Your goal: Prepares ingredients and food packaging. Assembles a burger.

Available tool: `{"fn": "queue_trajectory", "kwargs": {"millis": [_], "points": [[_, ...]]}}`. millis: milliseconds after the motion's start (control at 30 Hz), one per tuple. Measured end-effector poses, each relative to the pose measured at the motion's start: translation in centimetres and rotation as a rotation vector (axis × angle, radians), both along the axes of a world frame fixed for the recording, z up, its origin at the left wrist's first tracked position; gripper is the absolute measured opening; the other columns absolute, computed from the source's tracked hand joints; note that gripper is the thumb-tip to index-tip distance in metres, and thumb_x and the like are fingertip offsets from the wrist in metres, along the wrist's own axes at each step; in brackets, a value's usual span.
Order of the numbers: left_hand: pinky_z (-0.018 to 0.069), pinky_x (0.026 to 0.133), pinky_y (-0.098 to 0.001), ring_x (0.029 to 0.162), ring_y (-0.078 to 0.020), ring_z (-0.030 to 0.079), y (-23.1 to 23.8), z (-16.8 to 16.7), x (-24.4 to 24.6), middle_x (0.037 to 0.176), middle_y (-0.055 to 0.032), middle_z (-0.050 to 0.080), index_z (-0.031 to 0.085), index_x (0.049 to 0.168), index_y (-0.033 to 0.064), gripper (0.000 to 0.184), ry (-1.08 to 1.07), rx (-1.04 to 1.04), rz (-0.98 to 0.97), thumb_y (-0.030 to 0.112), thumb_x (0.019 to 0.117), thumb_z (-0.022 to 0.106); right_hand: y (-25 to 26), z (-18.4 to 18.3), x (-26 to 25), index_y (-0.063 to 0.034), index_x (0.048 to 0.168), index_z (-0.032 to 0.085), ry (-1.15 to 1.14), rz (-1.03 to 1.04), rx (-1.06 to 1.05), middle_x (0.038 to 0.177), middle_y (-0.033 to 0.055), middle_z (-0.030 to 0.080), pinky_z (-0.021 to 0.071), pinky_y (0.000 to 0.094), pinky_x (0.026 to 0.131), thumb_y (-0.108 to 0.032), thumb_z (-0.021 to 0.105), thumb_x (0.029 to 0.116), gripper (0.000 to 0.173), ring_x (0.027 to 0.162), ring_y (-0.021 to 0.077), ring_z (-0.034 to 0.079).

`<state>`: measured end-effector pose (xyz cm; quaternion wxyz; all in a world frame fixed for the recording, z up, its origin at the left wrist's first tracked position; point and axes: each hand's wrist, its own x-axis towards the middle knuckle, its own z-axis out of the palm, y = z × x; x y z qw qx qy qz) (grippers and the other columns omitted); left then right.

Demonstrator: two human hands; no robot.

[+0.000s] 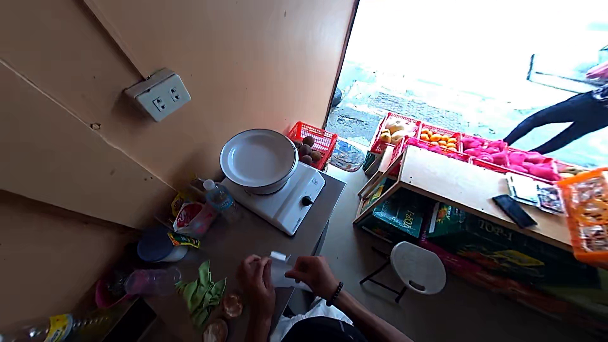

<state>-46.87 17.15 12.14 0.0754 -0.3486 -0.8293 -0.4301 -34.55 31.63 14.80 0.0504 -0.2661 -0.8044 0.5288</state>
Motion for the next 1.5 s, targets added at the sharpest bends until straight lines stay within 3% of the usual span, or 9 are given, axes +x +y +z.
{"fn": "queue_trajectory", "kwargs": {"millis": [133,267,333,467,667,867,1133,1367,1500], "points": [[0.0451,0.096,-0.046,0.105,-0.0297,0.057,0.4,0.0,0.3,0.105,-0.0157,0.062,0.076,0.1,0.0039,0.023,-0.083,0.08,0.049,0.021,0.0995,0.061,-1.6,0.8,0.2,-0.007,0.102,0.08,0.075,-0.075,0.044,0.099,0.0102,0.073,0.0597,0.0338,0.081,-0.022,0.07,0.0962,0.019,0.088,0.0177,0.071],[0.0531,0.081,-0.0278,0.089,-0.0153,0.06,0.1,-0.6,0.9,0.099,-0.0152,0.06,0.059,0.119,-0.0115,0.03,-0.4,0.251,0.07,0.011,0.0988,0.061,-3.3,0.1,0.5,-0.0082,0.097,0.08,0.088,-0.207,0.069,0.089,0.0048,0.075,0.0598,0.0288,0.073,-0.024,0.072,0.0938,0.018,0.077,0.0109,0.071],[0.0558,0.074,-0.0269,0.081,-0.0106,0.061,-0.3,-0.7,2.1,0.092,-0.0088,0.058,0.047,0.119,-0.0073,0.029,-0.714,0.357,0.042,0.01,0.0996,0.059,-4.1,-0.3,0.5,-0.0077,0.094,0.079,0.088,-0.287,0.079,0.085,0.0031,0.075,0.0599,0.0279,0.071,-0.026,0.074,0.0922,0.019,0.073,0.0091,0.07],[0.0595,0.081,-0.0325,0.085,-0.0151,0.069,-1.5,0.5,4.0,0.093,-0.009,0.07,0.063,0.109,-0.0046,0.016,-1.226,0.374,-0.107,0.007,0.0983,0.06,-5.6,-0.6,0.6,-0.0061,0.088,0.077,0.087,-0.352,0.067,0.081,0.0027,0.074,0.0584,0.026,0.069,-0.022,0.079,0.0872,0.016,0.071,0.0074,0.068],[0.0597,0.081,-0.0323,0.081,-0.0171,0.069,-2.2,1.5,4.1,0.089,-0.0122,0.071,0.067,0.099,-0.0065,0.009,-1.483,0.332,-0.083,-0.001,0.0991,0.059,-7.0,-0.7,0.9,-0.005,0.075,0.07,-0.046,-0.35,0.144,0.07,0.0038,0.066,0.051,0.0363,0.062,-0.021,0.081,0.0772,0.02,0.063,0.0139,0.061],[0.0574,0.082,-0.0295,0.08,-0.0124,0.066,-3.4,0.3,3.4,0.084,-0.0068,0.068,0.065,0.095,-0.0031,0.01,-1.452,0.357,-0.122,-0.001,0.0999,0.056,-6.7,-1.2,2.1,-0.0035,0.083,0.073,0.053,-0.329,-0.339,0.077,0.0016,0.074,0.0602,0.0258,0.071,-0.017,0.087,0.0799,0.02,0.07,0.0061,0.07],[0.0595,0.092,-0.0365,0.092,-0.0193,0.073,-5.9,-0.5,3.0,0.096,-0.0102,0.074,0.061,0.102,0.0015,0.026,-1.648,0.839,-0.029,0.008,0.1083,0.037,-8.1,-1.9,1.4,-0.0067,0.093,0.061,0.333,-0.574,-1.178,0.095,0.0095,0.073,0.0594,0.0377,0.083,-0.006,0.052,0.1033,0.013,0.088,0.0186,0.071],[0.059,0.074,-0.0293,0.072,-0.0097,0.065,-11.6,-2.5,0.8,0.076,0.0011,0.064,0.063,0.094,0.0129,0.028,-1.624,0.924,-0.044,0.013,0.1063,0.037,-7.8,-2.2,0.5,-0.0043,0.1,0.06,0.281,-0.616,-1.287,0.09,0.0106,0.073,0.0627,0.0407,0.084,-0.01,0.036,0.1098,0.026,0.086,0.0219,0.074],[0.052,0.064,-0.0194,0.067,-0.0009,0.057,-15.0,-2.8,-0.3,0.078,0.0086,0.058,0.055,0.112,0.0118,0.02,-1.233,0.407,-0.228,0.012,0.0941,0.064,-7.9,-2.6,0.1,-0.0102,0.093,0.06,0.277,-0.409,-1.2,0.078,0.003,0.066,0.06,0.035,0.074,-0.014,0.043,0.1071,0.022,0.074,0.0144,0.067]]}}
